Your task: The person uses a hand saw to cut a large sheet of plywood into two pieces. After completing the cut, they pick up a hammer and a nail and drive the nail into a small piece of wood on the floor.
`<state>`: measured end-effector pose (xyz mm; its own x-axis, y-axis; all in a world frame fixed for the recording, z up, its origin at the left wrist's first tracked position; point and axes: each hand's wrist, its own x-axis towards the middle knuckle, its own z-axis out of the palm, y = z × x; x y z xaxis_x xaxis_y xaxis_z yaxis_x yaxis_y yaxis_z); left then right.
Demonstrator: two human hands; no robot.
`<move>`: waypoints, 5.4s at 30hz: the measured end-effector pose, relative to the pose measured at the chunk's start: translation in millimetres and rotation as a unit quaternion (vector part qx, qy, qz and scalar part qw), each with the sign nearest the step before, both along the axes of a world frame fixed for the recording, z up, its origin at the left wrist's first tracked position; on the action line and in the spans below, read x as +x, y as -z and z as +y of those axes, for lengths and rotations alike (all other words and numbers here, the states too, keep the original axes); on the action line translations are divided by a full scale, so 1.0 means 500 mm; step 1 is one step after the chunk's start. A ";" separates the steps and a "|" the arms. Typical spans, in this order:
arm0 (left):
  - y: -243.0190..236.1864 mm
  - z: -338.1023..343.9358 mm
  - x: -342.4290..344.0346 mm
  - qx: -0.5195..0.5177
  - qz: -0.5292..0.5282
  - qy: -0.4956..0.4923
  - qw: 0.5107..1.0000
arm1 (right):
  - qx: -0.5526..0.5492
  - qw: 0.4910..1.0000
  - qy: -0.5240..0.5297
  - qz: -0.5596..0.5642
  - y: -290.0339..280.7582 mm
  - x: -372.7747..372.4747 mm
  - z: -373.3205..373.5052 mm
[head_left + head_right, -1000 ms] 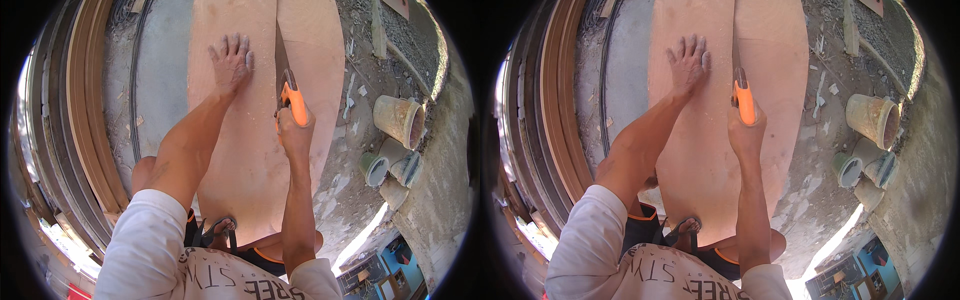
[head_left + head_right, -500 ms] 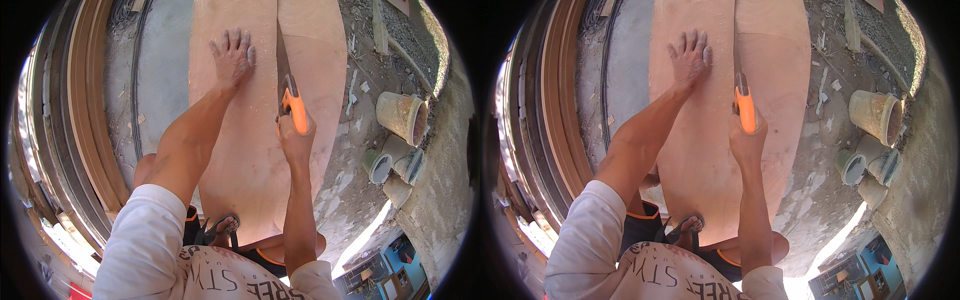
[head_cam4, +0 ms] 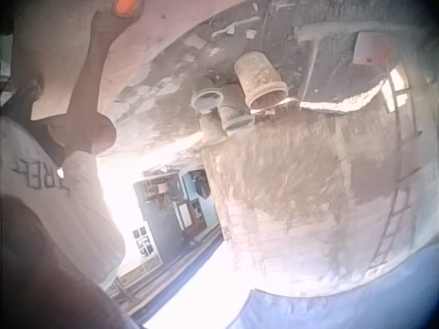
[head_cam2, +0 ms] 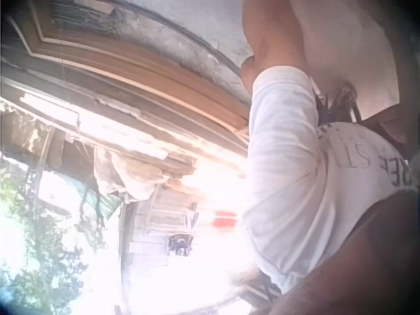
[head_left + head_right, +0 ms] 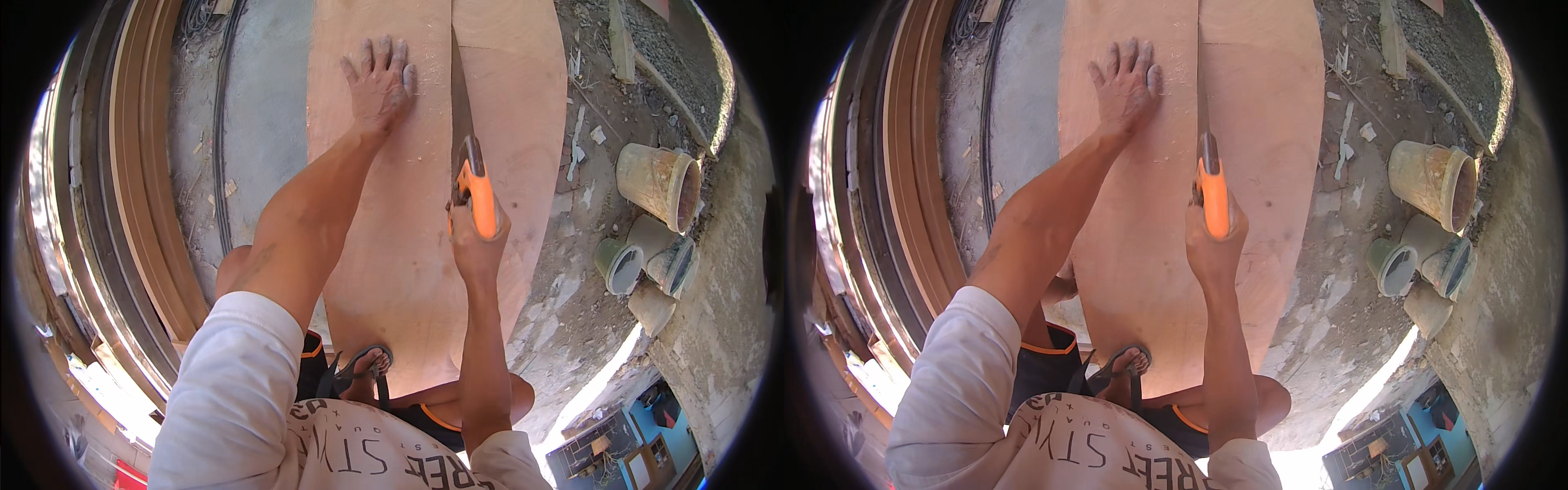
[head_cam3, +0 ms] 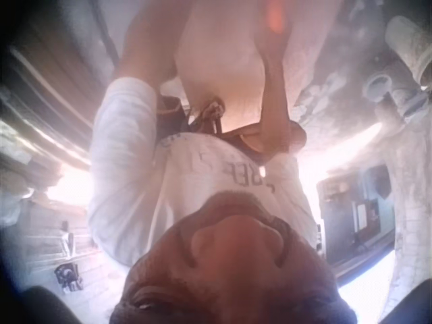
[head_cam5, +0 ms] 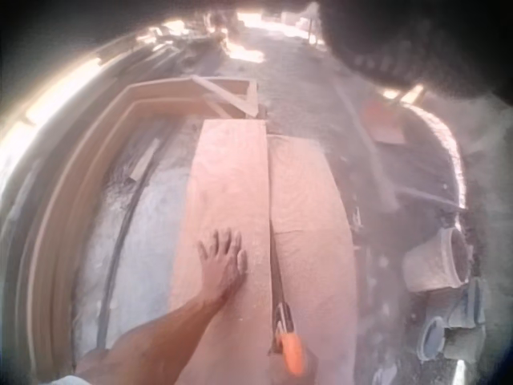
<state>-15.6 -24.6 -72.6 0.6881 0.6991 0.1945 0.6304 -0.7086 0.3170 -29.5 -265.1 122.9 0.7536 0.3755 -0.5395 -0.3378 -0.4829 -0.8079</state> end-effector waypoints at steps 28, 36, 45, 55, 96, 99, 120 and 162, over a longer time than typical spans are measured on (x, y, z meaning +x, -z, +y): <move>0.003 -0.009 0.009 0.005 0.025 -0.001 1.000 | -0.022 1.000 -0.002 -0.008 0.003 0.000 -0.004; 0.003 -0.016 0.005 0.012 0.033 0.002 0.999 | -0.062 0.997 0.026 -0.028 -0.164 -0.221 -0.248; 0.012 0.012 -0.012 0.020 0.021 -0.002 1.000 | -0.039 0.999 0.015 -0.006 -0.065 -0.127 -0.144; 0.010 0.000 0.018 0.020 -0.004 0.009 1.000 | -0.026 0.998 0.028 0.053 -0.015 0.008 -0.029; -0.022 -0.011 0.015 0.004 0.005 0.003 1.000 | -0.079 0.997 0.013 -0.003 -0.095 -0.233 -0.301; -0.009 -0.007 0.016 0.009 0.006 0.009 1.000 | -0.051 0.999 -0.002 0.019 0.004 -0.124 -0.172; -0.017 -0.007 0.005 0.001 0.006 0.003 1.000 | -0.173 0.984 0.022 0.023 -0.189 -0.325 -0.378; -0.003 -0.010 0.001 0.024 0.004 -0.003 1.000 | -0.116 0.993 0.023 -0.001 -0.192 -0.367 -0.431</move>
